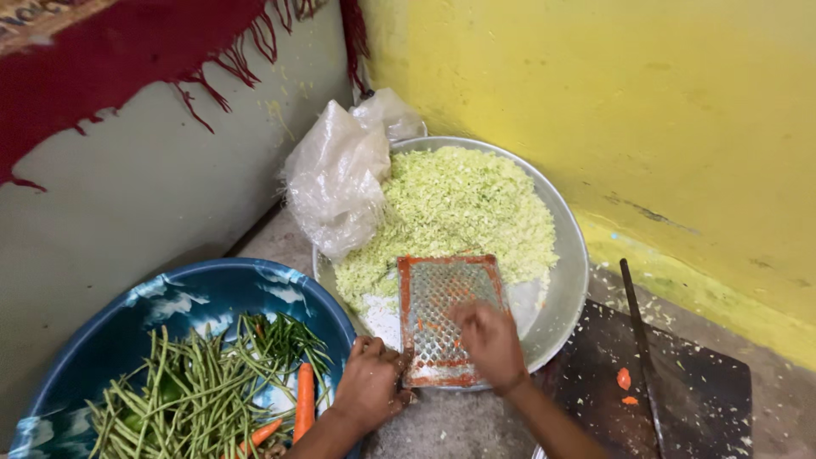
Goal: The person grates carrots using a hand-held metal grater and cuts carrots with a knife on a wooden board.
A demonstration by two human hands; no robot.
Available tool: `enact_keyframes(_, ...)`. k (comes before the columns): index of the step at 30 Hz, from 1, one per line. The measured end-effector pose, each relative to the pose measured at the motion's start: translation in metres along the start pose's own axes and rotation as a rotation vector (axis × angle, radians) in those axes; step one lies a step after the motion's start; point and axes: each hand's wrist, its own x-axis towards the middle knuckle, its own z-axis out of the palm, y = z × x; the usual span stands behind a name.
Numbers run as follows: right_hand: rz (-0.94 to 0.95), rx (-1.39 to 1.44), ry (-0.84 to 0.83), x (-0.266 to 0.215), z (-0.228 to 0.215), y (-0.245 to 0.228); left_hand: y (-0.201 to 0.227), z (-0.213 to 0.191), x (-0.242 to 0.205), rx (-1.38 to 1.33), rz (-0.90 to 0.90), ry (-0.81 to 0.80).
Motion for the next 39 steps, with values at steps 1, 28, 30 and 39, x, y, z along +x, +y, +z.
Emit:
enact_keyframes(1,0.005,-0.001,0.000,-0.006,0.003,0.001,0.000,0.001,0.001,-0.003,0.000,-0.004)
enact_keyframes(28,0.013,-0.479,0.140,0.073,0.026,0.046,0.003,0.005,0.001,0.005,0.013,0.050)
enact_keyframes(30,-0.193,-0.673,0.133,0.073,0.007,0.034,0.003,0.004,0.000,0.004,0.045,0.080)
enact_keyframes(39,0.608,-0.622,-0.396,0.048,-0.048,-0.016,0.001,0.006,0.003,0.052,0.011,0.036)
